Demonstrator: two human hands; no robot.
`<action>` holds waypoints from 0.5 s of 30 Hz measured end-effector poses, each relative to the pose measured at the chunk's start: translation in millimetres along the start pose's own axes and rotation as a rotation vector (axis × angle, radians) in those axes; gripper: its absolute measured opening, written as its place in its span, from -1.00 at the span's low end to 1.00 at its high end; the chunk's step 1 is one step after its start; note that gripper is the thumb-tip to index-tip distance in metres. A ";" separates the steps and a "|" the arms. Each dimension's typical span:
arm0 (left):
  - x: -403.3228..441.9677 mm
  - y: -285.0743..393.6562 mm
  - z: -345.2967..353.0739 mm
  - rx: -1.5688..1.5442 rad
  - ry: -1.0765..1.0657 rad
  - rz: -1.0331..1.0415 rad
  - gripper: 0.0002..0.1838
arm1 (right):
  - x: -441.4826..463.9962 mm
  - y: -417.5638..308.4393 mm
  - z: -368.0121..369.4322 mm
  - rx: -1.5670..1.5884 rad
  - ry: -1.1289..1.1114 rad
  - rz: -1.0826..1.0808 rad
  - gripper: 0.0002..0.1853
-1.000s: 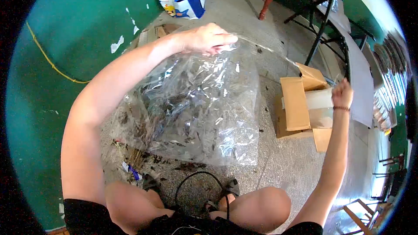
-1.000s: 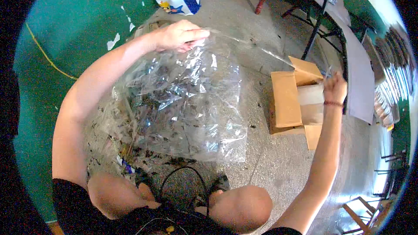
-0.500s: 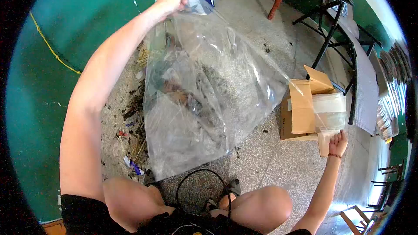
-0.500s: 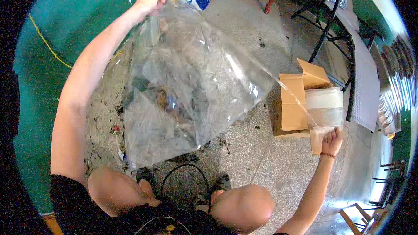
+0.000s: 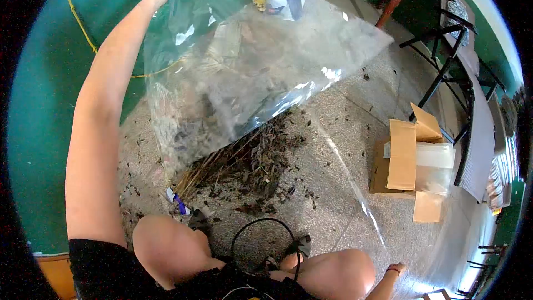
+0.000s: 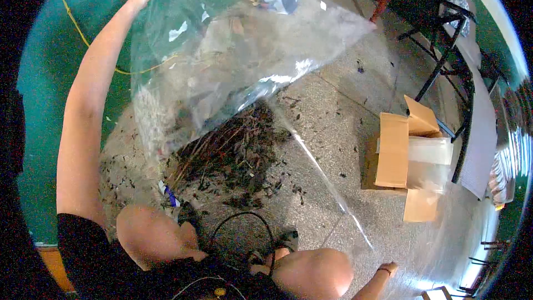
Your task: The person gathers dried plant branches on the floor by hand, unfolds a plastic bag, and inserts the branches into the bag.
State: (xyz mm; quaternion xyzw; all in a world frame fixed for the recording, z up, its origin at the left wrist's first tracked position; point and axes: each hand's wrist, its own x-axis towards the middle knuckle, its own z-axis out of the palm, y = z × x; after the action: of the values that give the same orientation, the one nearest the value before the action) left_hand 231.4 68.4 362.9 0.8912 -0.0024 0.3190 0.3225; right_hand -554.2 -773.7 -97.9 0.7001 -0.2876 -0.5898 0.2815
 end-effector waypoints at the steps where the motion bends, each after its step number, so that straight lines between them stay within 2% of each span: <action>1: 1.9 -7.2 -7.8 0.029 0.013 -0.020 -0.53 | -57.9 2.6 -27.1 0.359 0.011 0.178 -0.57; 2: 1.4 -13.3 -15.0 0.056 0.025 -0.038 -0.53 | -87.4 3.6 -39.6 0.799 0.014 0.393 -0.58; 3: 14.0 -35.4 -17.8 0.095 0.106 0.061 -0.53 | -104.7 3.2 -40.2 1.076 0.017 0.538 -0.58; 5: 25.5 -64.0 -33.9 0.096 0.157 0.130 -0.55 | -126.3 2.4 -38.3 1.329 0.029 0.710 -0.60; 9: 34.3 -85.8 -66.1 0.242 0.181 -0.054 -0.45 | -145.9 14.1 -20.7 1.485 0.071 0.945 -0.62; 11: 35.8 -98.4 -68.9 0.240 0.169 -0.046 -0.46 | -147.8 22.1 -11.8 1.523 0.115 1.032 -0.63; 13: 32.3 -104.5 -67.2 0.330 0.165 0.033 -0.46 | -140.1 24.6 -10.5 1.529 0.153 1.054 -0.65; 14: 35.8 -112.3 -60.8 0.331 0.165 0.030 -0.46 | -136.7 23.2 -15.1 1.496 0.164 0.999 -0.65; 15: 40.3 -117.5 -51.0 0.178 0.102 -0.037 -0.45 | -130.7 17.1 -21.1 1.436 0.168 0.917 -0.66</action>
State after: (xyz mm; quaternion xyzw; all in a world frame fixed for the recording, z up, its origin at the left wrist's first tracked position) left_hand 259.3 199.0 348.5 0.8988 0.0587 0.3571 0.2474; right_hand -552.7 -688.1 4.6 0.5645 -0.8245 -0.0387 0.0009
